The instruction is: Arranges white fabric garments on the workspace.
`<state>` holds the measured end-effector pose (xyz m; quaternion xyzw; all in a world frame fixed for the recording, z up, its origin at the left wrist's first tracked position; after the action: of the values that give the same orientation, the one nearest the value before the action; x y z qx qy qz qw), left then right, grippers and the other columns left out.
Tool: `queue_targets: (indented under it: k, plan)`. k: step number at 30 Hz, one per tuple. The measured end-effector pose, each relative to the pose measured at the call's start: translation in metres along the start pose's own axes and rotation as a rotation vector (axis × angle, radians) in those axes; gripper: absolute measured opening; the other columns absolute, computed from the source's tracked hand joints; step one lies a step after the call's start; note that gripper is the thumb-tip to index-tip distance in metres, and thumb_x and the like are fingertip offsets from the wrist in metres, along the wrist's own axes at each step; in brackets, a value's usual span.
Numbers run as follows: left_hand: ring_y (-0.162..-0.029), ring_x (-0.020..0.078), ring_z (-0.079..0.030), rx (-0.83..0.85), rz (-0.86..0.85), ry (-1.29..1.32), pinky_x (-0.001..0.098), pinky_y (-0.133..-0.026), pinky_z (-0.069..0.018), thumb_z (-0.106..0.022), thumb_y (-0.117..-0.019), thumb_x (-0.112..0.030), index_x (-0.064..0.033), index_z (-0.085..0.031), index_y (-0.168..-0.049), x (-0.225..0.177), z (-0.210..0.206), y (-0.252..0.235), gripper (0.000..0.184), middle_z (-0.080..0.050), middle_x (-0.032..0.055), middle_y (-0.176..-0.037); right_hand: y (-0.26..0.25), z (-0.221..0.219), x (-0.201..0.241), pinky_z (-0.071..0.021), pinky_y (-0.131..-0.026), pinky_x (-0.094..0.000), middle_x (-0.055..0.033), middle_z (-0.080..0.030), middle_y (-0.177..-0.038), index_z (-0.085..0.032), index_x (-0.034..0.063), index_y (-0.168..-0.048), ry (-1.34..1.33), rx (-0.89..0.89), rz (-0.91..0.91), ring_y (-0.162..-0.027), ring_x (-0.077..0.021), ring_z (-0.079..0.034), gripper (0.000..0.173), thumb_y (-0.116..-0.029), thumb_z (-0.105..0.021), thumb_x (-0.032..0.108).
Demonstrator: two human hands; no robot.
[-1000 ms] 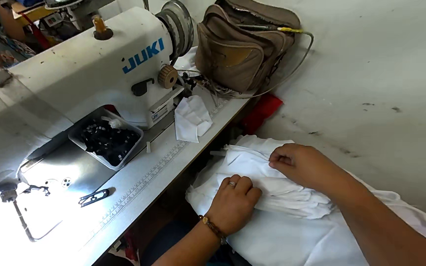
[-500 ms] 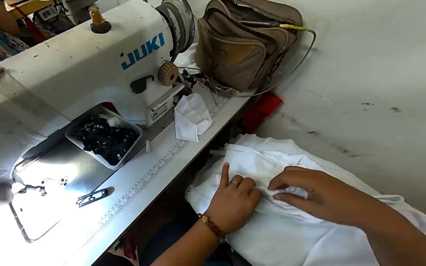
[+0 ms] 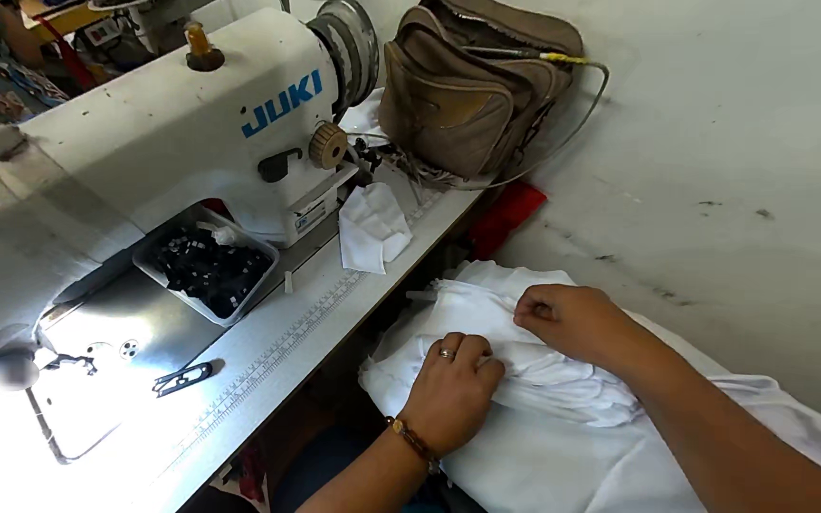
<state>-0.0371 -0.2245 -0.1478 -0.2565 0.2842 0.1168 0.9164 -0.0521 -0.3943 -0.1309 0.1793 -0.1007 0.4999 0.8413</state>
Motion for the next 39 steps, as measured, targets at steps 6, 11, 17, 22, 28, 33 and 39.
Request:
queue_targets:
  k: [6,11,17,22,28,33,39]
  plan:
    - [-0.122,0.0305,-0.059,0.033,0.004,-0.030,0.0497,-0.100,-0.0510,-0.077,-0.0808,-0.005,-0.0109,-0.077,-0.101,0.001,-0.003,0.000,0.021,-0.066,0.0098,-0.122,-0.009,-0.012,-0.017,-0.0398,-0.092,-0.0713,-0.0171,-0.071,-0.089,-0.073,0.0005,-0.107,0.004,0.143,-0.198,-0.090,-0.0379,-0.066,0.025,-0.0947,-0.075,0.022]
    - [-0.120,0.0298,-0.060,0.016,-0.007,-0.048,0.0489,-0.098,-0.0514,-0.076,-0.0812,-0.005,-0.0115,-0.077,-0.099,0.002,0.000,0.001,0.019,-0.067,0.0090,-0.120,-0.005,-0.008,0.000,-0.0400,-0.088,-0.0737,-0.0149,-0.070,-0.082,-0.073,0.0029,-0.106,0.090,0.023,-0.088,-0.082,-0.0384,-0.067,0.021,-0.0890,-0.080,0.012]
    - [-0.119,0.0298,-0.061,0.021,-0.026,-0.051,0.0491,-0.097,-0.0518,-0.078,-0.0802,-0.006,-0.0114,-0.076,-0.098,0.002,-0.002,0.002,0.019,-0.067,0.0091,-0.119,0.000,-0.008,-0.001,-0.0398,-0.092,-0.0704,-0.0142,-0.070,-0.083,-0.071,0.0004,-0.117,0.039,0.056,-0.138,-0.081,-0.0354,-0.066,0.030,-0.0895,-0.079,0.010]
    - [-0.120,0.0291,-0.060,0.002,-0.027,-0.064,0.0485,-0.098,-0.0511,-0.077,-0.0820,-0.007,-0.0125,-0.076,-0.097,0.003,0.001,0.002,0.016,-0.066,0.0084,-0.120,0.004,-0.002,0.005,-0.0427,-0.086,-0.0662,-0.0123,-0.067,-0.075,-0.075,0.0024,-0.097,-0.007,-0.031,-0.083,-0.073,-0.0316,-0.063,0.007,-0.0901,-0.076,0.003]
    - [-0.149,0.0331,-0.038,0.005,-0.081,-0.103,0.0642,-0.119,-0.0270,-0.078,-0.0817,-0.006,-0.0098,-0.076,-0.098,-0.003,0.001,-0.001,0.017,-0.053,0.0099,-0.151,0.042,0.000,0.042,-0.0531,-0.080,-0.0443,-0.0007,-0.068,-0.089,-0.069,0.0145,-0.074,-0.064,-0.136,0.647,-0.092,-0.0200,-0.065,0.017,-0.0803,-0.056,0.025]
    - [-0.107,0.0298,-0.068,0.022,-0.062,-0.079,0.0680,-0.112,-0.0346,-0.076,-0.0825,-0.003,-0.0080,-0.075,-0.101,0.000,-0.003,0.001,0.019,-0.071,0.0092,-0.104,0.021,0.008,0.021,-0.0579,-0.079,-0.0494,-0.0143,-0.070,-0.099,-0.073,0.0000,-0.095,-0.120,-0.075,0.341,-0.088,-0.0278,-0.069,0.010,-0.0940,-0.067,0.008]
    - [-0.102,0.0315,-0.068,0.058,0.059,-0.004,0.0477,-0.096,-0.0540,-0.073,-0.0856,-0.001,-0.0047,-0.068,-0.123,0.007,-0.002,0.002,0.038,-0.070,0.0146,-0.104,-0.017,0.000,-0.010,-0.0494,-0.087,-0.0652,-0.0270,-0.067,-0.102,-0.072,-0.0056,-0.107,0.110,-0.009,-0.068,-0.098,-0.0459,-0.065,0.018,-0.0951,-0.071,0.007]
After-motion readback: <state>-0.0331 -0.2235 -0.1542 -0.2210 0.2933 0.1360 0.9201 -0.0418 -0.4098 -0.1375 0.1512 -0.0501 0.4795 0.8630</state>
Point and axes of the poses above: each hand's wrist, its own y-axis away from the middle knuckle, its own z-axis out of the back of the hand, x = y × z, the point moved 8 cm from there along -y, towards the middle knuckle
